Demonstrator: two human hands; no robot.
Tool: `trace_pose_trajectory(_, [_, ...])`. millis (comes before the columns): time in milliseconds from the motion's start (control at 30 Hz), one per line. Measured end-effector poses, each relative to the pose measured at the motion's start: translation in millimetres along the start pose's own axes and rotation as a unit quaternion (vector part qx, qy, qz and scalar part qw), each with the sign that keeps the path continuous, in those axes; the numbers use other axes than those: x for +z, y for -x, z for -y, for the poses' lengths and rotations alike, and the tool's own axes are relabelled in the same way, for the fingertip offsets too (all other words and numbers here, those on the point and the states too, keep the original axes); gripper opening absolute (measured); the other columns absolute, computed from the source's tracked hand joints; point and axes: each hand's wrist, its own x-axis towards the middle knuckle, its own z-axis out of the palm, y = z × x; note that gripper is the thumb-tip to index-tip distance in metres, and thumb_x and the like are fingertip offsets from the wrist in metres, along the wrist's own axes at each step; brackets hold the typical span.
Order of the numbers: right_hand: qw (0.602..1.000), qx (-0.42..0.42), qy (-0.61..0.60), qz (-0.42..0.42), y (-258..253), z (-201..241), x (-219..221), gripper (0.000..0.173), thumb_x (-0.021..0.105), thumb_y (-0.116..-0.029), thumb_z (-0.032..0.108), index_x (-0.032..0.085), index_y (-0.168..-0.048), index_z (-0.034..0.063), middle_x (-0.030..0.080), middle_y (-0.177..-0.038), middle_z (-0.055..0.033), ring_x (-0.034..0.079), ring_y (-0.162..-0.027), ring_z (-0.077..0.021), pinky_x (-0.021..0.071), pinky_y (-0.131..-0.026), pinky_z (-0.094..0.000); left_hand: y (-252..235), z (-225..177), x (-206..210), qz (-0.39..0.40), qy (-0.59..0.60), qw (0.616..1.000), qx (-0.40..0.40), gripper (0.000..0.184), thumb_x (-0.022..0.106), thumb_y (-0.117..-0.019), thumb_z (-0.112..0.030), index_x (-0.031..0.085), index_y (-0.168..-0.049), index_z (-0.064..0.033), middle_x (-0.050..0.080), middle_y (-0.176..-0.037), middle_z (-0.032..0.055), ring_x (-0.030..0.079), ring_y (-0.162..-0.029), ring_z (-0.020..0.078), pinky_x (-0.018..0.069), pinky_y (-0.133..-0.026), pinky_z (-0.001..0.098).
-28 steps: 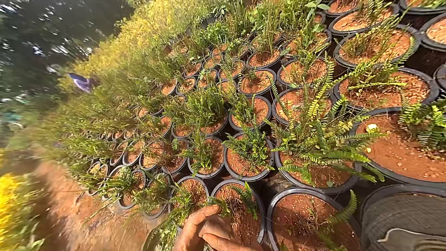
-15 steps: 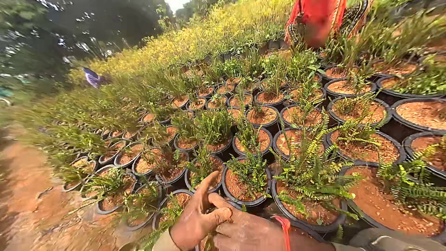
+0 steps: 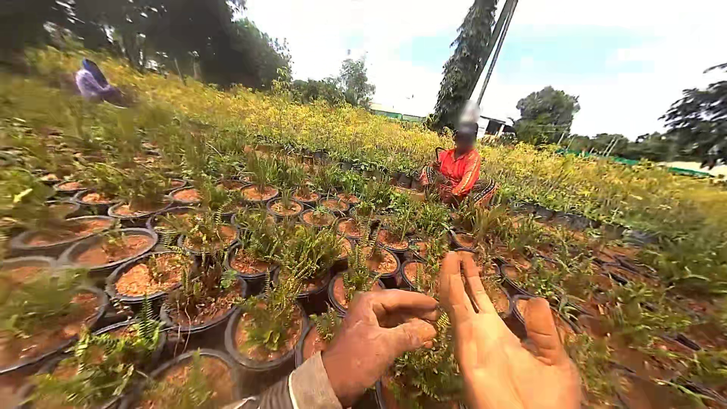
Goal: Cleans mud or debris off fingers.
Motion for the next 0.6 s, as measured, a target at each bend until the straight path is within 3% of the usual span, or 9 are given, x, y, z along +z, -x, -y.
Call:
trace_pose_trajectory(67, [0.999,0.013,0.031,-0.028,-2.4,-1.8,-8.0,0.08,0.011,-0.1035,0.069,0.028,-0.161,0.0156,0.048,-0.158,-0.01,0.047,-0.147,-0.022,0.0458,-0.115,-0.0348,5.5,8.1,6.1,0.002,0.004,1.0,0.0,0.035,0.066,-0.0958,-0.005,0.064,-0.129,0.0063,0.073,-0.109,0.0118,0.073,-0.096,0.0187,0.0625,-0.089,0.0356])
trace_pose_trajectory(133, [0.999,0.027,0.022,-0.03,-8.2,-3.8,-17.3,0.079,0.014,-0.1039,0.069,0.04,-0.155,0.0139,0.055,-0.151,-0.0103,0.054,-0.141,-0.0226,0.053,-0.108,-0.0349,8.6,9.5,7.2,-0.018,-0.007,1.0,0.018,0.034,0.065,-0.0953,-0.003,0.064,-0.128,0.0069,0.073,-0.106,0.0106,0.073,-0.093,0.0166,0.0625,-0.088,0.0335])
trace_pose_trajectory(233, [0.999,0.036,-0.023,-0.02,-14.2,-6.9,-30.3,0.082,0.016,-0.1039,0.068,0.055,-0.142,0.0066,0.059,-0.146,-0.0146,0.056,-0.139,-0.0265,0.0544,-0.107,-0.0357,12.4,13.6,8.9,-0.051,-0.042,0.995,0.076,0.021,0.068,-0.0934,-0.001,0.071,-0.112,0.0057,0.074,-0.105,0.0096,0.072,-0.093,0.0119,0.0623,-0.085,0.0283])
trace_pose_trajectory(367, [0.997,0.017,0.029,-0.063,-11.7,-10.5,-27.0,0.082,0.016,-0.1031,0.07,0.057,-0.138,0.0078,0.063,-0.137,-0.0143,0.064,-0.127,-0.0256,0.0592,-0.095,-0.0345,9.7,21.7,14.1,-0.067,-0.07,0.989,0.115,0.022,0.071,-0.0908,-0.003,0.074,-0.111,0.0033,0.072,-0.103,0.0079,0.071,-0.09,0.0094,0.0618,-0.08,0.0243])
trace_pose_trajectory(433, [0.998,0.002,0.022,-0.067,-10.4,-11.8,-27.6,0.08,0.018,-0.1048,0.067,0.054,-0.139,0.0053,0.063,-0.137,-0.0173,0.064,-0.128,-0.0274,0.0591,-0.097,-0.0352,8.1,24.1,14.7,-0.063,-0.076,0.987,0.129,0.02,0.071,-0.0908,-0.004,0.075,-0.109,0.0028,0.072,-0.102,0.0082,0.07,-0.091,0.0099,0.0616,-0.081,0.0239])
trace_pose_trajectory(500, [0.994,-0.013,0.05,-0.097,-10.9,-14.9,-24.5,0.079,0.015,-0.1049,0.067,0.057,-0.129,0.0049,0.067,-0.126,-0.0161,0.068,-0.117,-0.0253,0.0612,-0.09,-0.0341,8.0,22.2,13.4,-0.056,-0.082,0.988,0.12,0.019,0.072,-0.0911,-0.006,0.076,-0.108,0.0017,0.071,-0.101,0.0072,0.069,-0.092,0.009,0.0609,-0.081,0.0231])
trace_pose_trajectory(600, [0.99,-0.007,0.069,-0.124,-11.7,-17.4,-23.2,0.075,0.014,-0.1054,0.066,0.056,-0.125,0.0067,0.066,-0.121,-0.0146,0.068,-0.115,-0.0233,0.061,-0.087,-0.0351,8.1,20.3,10.8,-0.054,-0.082,0.99,0.102,0.019,0.073,-0.0908,-0.009,0.077,-0.107,0.0002,0.07,-0.098,0.0054,0.067,-0.086,0.007,0.0589,-0.077,0.0213])
